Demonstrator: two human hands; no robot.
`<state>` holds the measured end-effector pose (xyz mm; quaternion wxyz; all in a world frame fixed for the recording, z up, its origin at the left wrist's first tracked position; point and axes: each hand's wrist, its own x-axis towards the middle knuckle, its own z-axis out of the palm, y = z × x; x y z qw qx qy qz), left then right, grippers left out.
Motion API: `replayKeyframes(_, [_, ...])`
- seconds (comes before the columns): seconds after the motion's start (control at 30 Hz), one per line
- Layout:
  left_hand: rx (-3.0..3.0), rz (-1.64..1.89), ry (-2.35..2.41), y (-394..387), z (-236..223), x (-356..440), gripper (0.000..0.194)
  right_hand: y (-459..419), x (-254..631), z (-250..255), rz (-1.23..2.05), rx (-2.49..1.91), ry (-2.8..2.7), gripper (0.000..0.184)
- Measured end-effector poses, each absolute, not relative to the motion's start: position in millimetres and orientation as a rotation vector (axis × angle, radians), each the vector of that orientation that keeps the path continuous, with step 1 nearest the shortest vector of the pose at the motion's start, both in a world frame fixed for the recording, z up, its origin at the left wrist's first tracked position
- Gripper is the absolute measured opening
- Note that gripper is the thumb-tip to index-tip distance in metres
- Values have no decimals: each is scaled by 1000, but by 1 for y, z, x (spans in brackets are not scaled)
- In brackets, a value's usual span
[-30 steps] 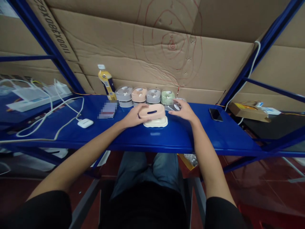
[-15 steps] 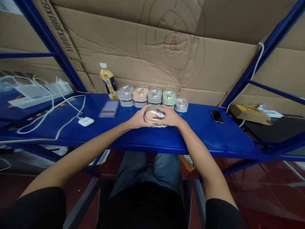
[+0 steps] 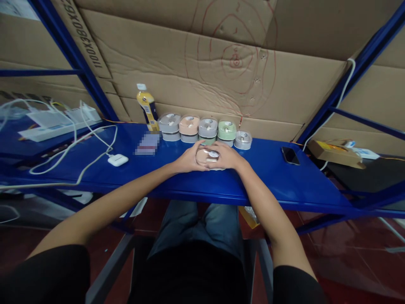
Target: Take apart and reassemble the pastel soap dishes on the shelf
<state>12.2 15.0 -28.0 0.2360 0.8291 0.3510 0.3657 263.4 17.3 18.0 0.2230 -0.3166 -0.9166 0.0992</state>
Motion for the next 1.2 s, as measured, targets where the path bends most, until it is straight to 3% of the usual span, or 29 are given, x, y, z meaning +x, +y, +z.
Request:
replayKeyframes(0.23, [2361,924,950,18,-29,8,131,19,274,9,361,-911,-2530,99])
replayKeyframes(0.5, [2434,866,954,17,-31,-2,81,-48,348,18,172,-1589,-2397,110])
replayKeyframes(0.67, [2487,841,990,16,-29,0,69,-81,397,23,-80,-2157,-2110,105])
replayKeyframes(0.8, [2517,781,1014,14,-25,0,66,-48,406,23,-160,-2441,-1782,101])
replayKeyframes(1.03, [2530,744,1031,14,-24,-1,65,37,394,36,-47,-2502,-1563,90])
replayKeyframes(1.2, [2535,758,1016,17,-26,-1,66,43,362,38,-478,-2223,-1706,70])
